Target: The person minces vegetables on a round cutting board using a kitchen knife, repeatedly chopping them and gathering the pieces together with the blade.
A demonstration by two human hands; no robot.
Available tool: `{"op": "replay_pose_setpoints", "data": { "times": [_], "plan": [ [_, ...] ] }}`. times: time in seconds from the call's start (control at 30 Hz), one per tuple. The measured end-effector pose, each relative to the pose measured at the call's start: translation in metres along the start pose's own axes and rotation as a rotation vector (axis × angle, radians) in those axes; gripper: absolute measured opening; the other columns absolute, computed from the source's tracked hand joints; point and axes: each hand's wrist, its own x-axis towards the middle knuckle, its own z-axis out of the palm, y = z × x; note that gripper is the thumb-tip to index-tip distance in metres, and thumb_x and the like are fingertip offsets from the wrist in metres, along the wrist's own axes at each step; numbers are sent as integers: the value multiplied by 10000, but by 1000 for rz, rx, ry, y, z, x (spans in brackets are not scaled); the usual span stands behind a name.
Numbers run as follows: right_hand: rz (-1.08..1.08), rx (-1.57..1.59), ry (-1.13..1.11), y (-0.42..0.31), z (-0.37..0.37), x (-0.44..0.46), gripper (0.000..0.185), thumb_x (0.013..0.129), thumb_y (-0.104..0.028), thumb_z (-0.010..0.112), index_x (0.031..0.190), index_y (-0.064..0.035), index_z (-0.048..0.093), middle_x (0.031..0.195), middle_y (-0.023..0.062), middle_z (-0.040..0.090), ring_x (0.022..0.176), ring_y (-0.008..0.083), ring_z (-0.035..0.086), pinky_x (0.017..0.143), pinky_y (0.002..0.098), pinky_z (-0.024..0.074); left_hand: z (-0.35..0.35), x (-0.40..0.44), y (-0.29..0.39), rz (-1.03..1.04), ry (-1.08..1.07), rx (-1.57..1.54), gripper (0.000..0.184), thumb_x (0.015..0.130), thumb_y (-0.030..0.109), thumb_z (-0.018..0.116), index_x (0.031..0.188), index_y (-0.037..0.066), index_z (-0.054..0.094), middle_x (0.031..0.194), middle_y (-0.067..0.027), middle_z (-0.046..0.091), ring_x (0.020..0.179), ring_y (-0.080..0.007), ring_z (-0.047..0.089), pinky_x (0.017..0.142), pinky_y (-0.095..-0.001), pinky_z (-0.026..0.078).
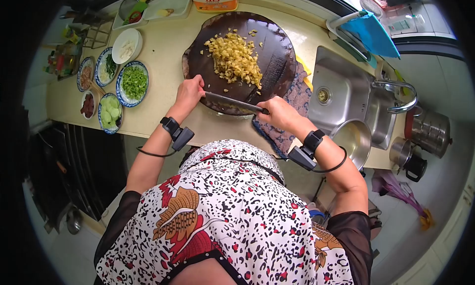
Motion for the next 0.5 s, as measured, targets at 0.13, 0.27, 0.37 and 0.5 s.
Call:
{"op": "replay_pose_setpoints", "data": {
  "times": [0.13, 0.27, 0.37, 0.5],
  "plan": [
    [-32, -149, -68, 9, -4, 11, 203, 761, -145, 600, 891, -8, 672, 717, 239, 618, 742, 386, 626, 722, 459, 509, 0, 30, 7, 115, 92, -61, 203, 719, 52, 729, 822, 6, 560, 722, -167, 659, 684, -300, 661, 627, -386, 509],
    [-15, -175, -18, 11, -17, 22, 213, 758, -152, 610, 911, -14, 666, 767, 225, 636, 766, 381, 628, 740, 463, 508, -6, 60, 5, 118, 204, -251, 136, 767, 71, 699, 854, 12, 611, 740, -155, 662, 692, -293, 662, 649, -362, 518],
    [54, -147, 191, 13, -19, 27, 205, 767, -144, 606, 911, -11, 664, 755, 221, 632, 759, 381, 629, 734, 463, 507, -21, 71, -2, 128, 372, -208, 96, 793, 77, 667, 871, 30, 639, 776, -142, 661, 705, -276, 654, 662, -356, 519],
    [100, 49, 266, 10, -20, 26, 194, 788, -122, 603, 906, 26, 645, 625, 239, 571, 622, 390, 604, 608, 434, 486, -27, 76, -27, 108, 416, -72, 270, 765, -45, 622, 1026, 23, 639, 917, -116, 632, 725, -211, 632, 666, -306, 528]
  ]
}}
